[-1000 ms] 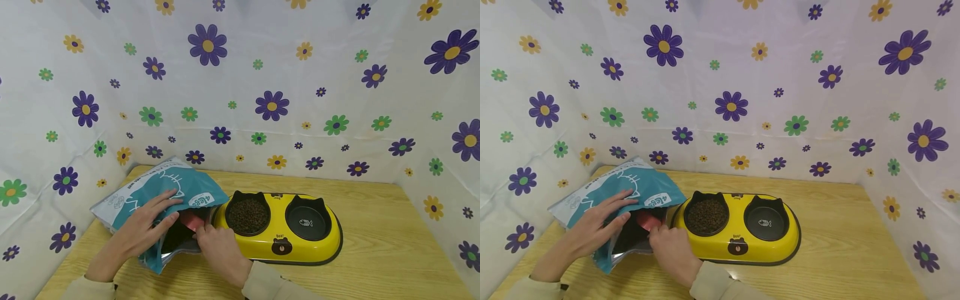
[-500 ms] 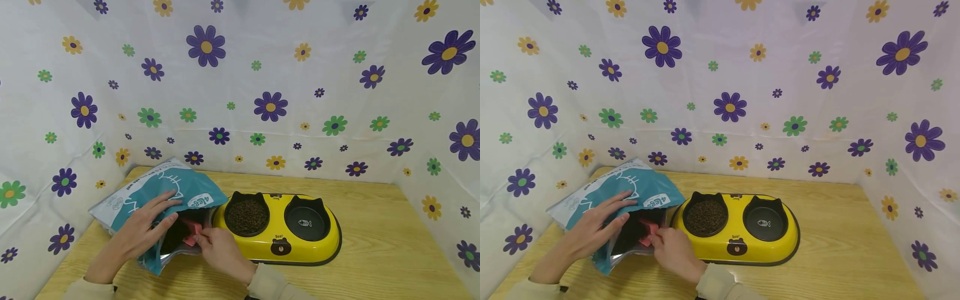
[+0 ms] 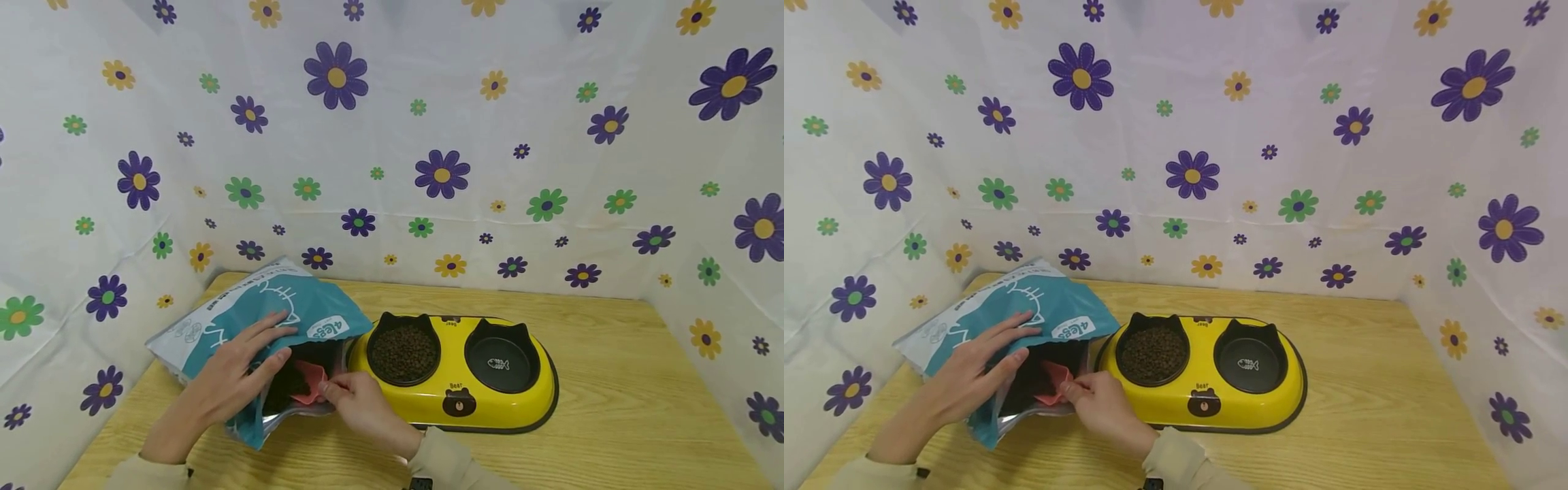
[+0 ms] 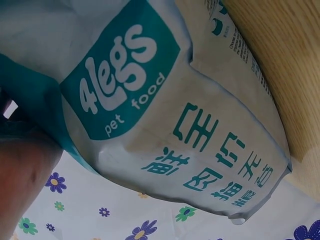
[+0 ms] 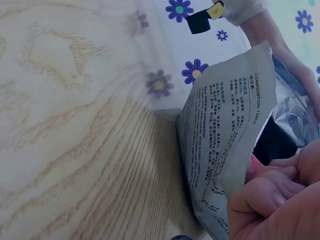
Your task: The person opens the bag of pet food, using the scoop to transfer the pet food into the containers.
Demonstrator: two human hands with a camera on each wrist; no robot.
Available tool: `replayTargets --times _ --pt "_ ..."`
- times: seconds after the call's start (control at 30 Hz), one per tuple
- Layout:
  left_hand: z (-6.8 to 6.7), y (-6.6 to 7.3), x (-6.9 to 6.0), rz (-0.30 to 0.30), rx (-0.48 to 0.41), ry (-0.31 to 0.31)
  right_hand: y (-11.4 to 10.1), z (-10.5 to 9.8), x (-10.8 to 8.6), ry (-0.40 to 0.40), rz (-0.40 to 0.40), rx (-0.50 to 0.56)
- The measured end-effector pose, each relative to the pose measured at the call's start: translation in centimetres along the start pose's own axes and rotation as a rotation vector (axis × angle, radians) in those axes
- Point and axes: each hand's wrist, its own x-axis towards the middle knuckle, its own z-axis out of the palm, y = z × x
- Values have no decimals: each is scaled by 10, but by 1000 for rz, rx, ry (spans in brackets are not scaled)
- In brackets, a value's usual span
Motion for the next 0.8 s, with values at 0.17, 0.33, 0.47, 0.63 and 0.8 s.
replayTargets --times 0.17,0.33,0.47,0.63,0.8 --pt "1 -1 0 1 -3 -1 0 0 0 -15 61 64" --pt "1 -1 0 6 -6 0 1 -1 -3 -18 92 138" --pt "2 -3 -1 8 -10 5 3 -3 -9 -18 117 196" --pt "3 -4 -1 7 -11 12 7 -8 -16 -50 144 280" --pt "4 -4 -1 12 -11 17 10 -15 -20 -70 163 337"
